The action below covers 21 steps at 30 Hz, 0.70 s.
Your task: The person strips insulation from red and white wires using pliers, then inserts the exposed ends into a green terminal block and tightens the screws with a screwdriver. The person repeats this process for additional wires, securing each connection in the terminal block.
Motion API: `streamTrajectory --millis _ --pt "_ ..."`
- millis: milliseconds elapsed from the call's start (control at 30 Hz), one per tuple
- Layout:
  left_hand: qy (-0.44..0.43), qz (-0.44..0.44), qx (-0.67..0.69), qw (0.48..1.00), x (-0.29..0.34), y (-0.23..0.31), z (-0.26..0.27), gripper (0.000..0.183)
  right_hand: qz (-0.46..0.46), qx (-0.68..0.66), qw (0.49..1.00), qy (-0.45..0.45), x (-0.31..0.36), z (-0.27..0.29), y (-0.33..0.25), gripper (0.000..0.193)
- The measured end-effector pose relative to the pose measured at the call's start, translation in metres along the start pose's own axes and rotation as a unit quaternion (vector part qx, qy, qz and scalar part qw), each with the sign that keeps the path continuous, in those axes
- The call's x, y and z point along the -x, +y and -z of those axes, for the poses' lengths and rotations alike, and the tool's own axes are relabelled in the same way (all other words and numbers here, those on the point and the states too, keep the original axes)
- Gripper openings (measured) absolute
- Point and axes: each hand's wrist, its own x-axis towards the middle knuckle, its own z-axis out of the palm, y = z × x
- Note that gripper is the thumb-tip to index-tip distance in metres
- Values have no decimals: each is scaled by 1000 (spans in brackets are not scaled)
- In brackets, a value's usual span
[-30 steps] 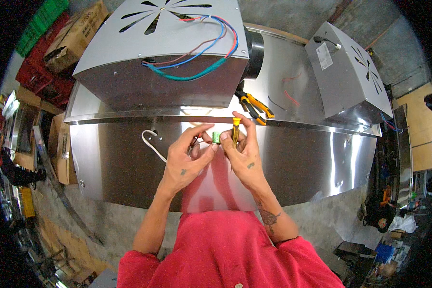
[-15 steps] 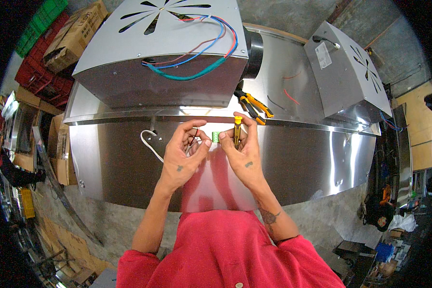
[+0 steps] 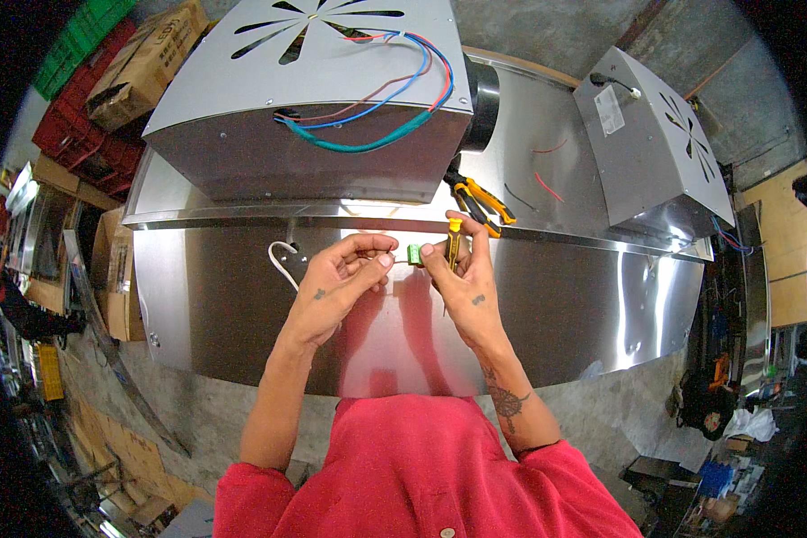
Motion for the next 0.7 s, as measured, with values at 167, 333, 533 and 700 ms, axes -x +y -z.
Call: streamTrajectory --millis 167,333,533,700 --pt "-13 13 25 1000 -1 1 0 28 -12 -17 1000 -1 2 -1 -4 61" --pt "7 -4 4 1000 -4 -3 -2 24 -17 -15 1000 -6 2 1 -2 60" --pt "60 -55 -30 996 -7 -11 -5 20 -19 -12 1000 -7 3 1 -3 60" --pt "78 -11 -110 991 2 9 -14 17 -16 -23 1000 -12 3 5 5 62"
